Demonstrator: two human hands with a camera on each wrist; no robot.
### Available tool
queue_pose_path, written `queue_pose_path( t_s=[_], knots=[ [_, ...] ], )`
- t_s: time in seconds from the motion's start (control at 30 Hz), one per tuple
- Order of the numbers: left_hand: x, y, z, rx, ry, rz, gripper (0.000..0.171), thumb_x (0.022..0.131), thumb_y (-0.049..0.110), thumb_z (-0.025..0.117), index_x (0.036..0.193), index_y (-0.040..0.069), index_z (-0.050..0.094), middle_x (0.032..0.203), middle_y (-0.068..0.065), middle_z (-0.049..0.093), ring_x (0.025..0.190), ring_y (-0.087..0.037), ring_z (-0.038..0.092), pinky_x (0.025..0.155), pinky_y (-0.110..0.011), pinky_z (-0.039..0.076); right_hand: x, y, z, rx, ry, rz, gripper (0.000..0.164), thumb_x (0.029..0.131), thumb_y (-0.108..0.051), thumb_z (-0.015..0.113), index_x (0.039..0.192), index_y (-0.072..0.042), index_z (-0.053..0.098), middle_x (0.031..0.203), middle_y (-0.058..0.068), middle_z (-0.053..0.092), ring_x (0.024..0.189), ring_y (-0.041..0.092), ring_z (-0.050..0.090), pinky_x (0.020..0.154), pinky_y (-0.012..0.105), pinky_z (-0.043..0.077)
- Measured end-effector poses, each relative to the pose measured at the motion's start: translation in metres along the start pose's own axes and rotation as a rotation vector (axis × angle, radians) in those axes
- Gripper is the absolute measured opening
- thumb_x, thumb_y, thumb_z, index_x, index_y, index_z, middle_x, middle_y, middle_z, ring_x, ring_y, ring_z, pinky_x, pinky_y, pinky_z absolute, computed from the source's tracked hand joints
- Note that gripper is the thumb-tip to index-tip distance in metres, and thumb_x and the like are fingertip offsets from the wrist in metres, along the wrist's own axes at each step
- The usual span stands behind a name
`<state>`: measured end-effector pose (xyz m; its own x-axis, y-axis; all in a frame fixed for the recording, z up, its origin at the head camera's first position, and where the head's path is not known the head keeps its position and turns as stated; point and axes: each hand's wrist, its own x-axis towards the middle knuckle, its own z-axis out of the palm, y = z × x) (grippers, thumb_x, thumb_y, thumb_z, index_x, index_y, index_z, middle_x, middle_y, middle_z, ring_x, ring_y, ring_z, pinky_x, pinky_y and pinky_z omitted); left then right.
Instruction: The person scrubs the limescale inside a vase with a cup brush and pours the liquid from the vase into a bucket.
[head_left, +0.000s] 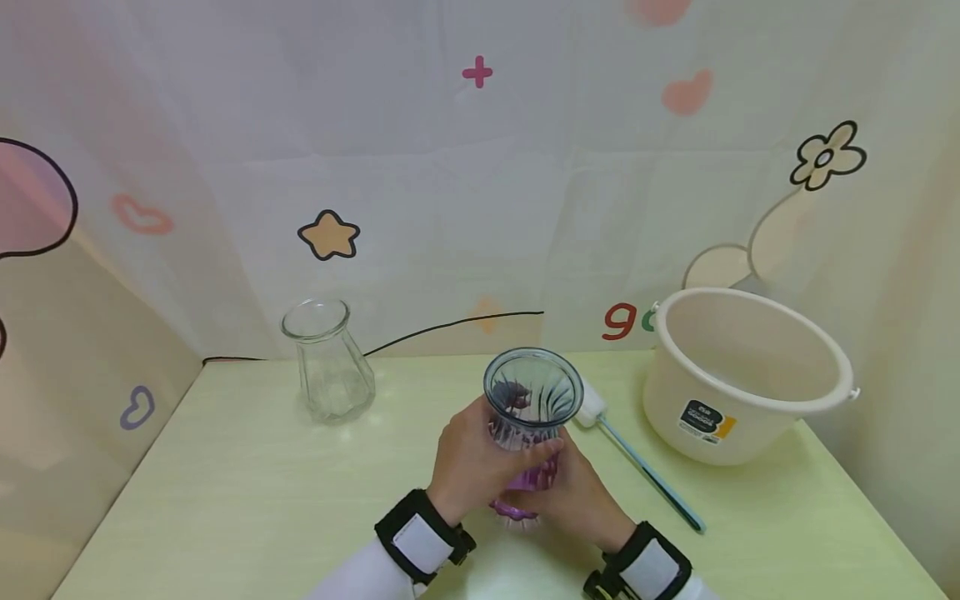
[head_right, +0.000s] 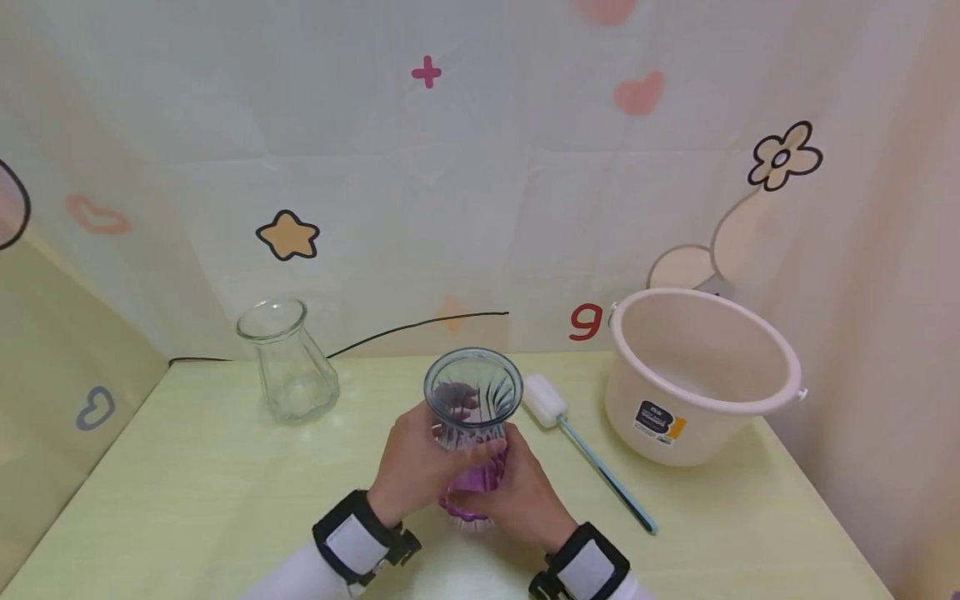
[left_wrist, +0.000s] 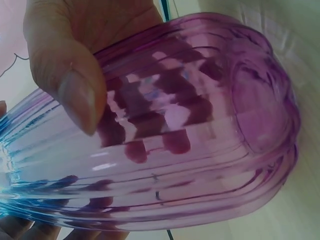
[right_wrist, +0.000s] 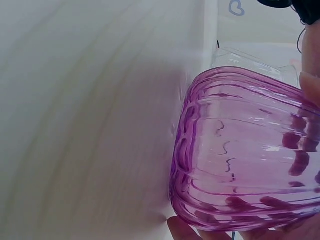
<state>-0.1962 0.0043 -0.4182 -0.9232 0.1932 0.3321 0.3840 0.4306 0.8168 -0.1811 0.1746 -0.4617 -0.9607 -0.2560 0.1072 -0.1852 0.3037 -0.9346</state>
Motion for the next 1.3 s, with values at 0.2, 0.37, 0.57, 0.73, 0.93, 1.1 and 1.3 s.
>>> queue_pose_path(
  t_s=[0.2, 0.37, 0.57, 0.73, 0.93, 1.1, 1.3],
  knots=[
    [-0.0001, -0.0011, -0.0008, 0.092, -0.02, -0.006, 0.073, 0.074, 0.062, 0.086, 0.127, 0.017, 0.063, 0.117, -0.002, 0.076, 0.106, -0.023, 0.073, 0.086, -0.042, 0.057, -0.0013, 0.0034, 0.0004, 0.022, -0.017, 0.003, 0.097, 0.074, -0.025, 0.095, 0.15, -0.028, 0.035, 0.14, 0.0, 0.061, 0.127, 0.024, 0.059, 0.11, 0.045, 0.047],
    [-0.0006, -0.0037, 0.0006, 0.162, -0.045, -0.015, 0.076, 0.074, 0.063, 0.085, 0.129, 0.017, 0.061, 0.116, -0.003, 0.076, 0.103, -0.024, 0.073, 0.082, -0.04, 0.057, -0.0026, 0.005, 0.0003, 0.019, -0.035, 0.036, 0.094, 0.075, -0.026, 0.094, 0.148, -0.028, 0.035, 0.135, 0.003, 0.061, 0.112, 0.023, 0.057, 0.093, 0.03, 0.051],
    [-0.0008, -0.0057, 0.0012, 0.195, -0.058, -0.018, 0.074, 0.074, 0.065, 0.084, 0.126, 0.018, 0.063, 0.113, -0.002, 0.077, 0.1, -0.022, 0.073, 0.08, -0.037, 0.056, -0.0034, 0.006, -0.0003, 0.012, -0.062, 0.036, 0.095, 0.078, -0.028, 0.092, 0.151, -0.028, 0.032, 0.141, 0.004, 0.059, 0.121, 0.023, 0.057, 0.103, 0.034, 0.049],
    [0.0019, -0.0063, 0.0011, 0.215, -0.066, 0.008, 0.072, 0.074, 0.064, 0.084, 0.126, 0.019, 0.062, 0.111, -0.001, 0.077, 0.099, -0.021, 0.073, 0.078, -0.034, 0.056, -0.0019, 0.0087, -0.0014, 0.028, -0.067, 0.024, 0.094, 0.079, -0.026, 0.091, 0.151, -0.028, 0.031, 0.141, 0.005, 0.058, 0.12, 0.025, 0.058, 0.102, 0.029, 0.05],
    [0.0031, -0.0062, 0.0013, 0.233, -0.071, 0.024, 0.071, 0.074, 0.063, 0.085, 0.126, 0.019, 0.062, 0.11, -0.001, 0.077, 0.097, -0.022, 0.073, 0.077, -0.034, 0.056, -0.0016, 0.0093, -0.0011, 0.036, -0.065, 0.03, 0.097, 0.078, -0.026, 0.092, 0.152, -0.032, 0.029, 0.142, 0.002, 0.057, 0.119, 0.024, 0.057, 0.1, 0.029, 0.05],
    [0.0035, -0.0064, 0.0004, 0.25, -0.061, 0.068, 0.066, 0.074, 0.061, 0.085, 0.121, 0.02, 0.063, 0.105, 0.0, 0.078, 0.093, -0.02, 0.073, 0.073, -0.03, 0.054, -0.0024, 0.0091, -0.0004, 0.057, -0.06, 0.02, 0.097, 0.076, -0.024, 0.093, 0.15, -0.035, 0.031, 0.139, -0.001, 0.059, 0.115, 0.023, 0.058, 0.095, 0.028, 0.051],
    [0.004, -0.0074, -0.0023, 0.255, -0.062, 0.085, 0.063, 0.073, 0.058, 0.087, 0.117, 0.019, 0.065, 0.101, 0.0, 0.078, 0.09, -0.019, 0.073, 0.071, -0.029, 0.053, -0.0017, 0.0096, 0.0009, 0.052, -0.063, 0.015, 0.098, 0.075, -0.025, 0.094, 0.15, -0.037, 0.031, 0.138, -0.004, 0.06, 0.116, 0.022, 0.059, 0.098, 0.028, 0.05]
  ],
)
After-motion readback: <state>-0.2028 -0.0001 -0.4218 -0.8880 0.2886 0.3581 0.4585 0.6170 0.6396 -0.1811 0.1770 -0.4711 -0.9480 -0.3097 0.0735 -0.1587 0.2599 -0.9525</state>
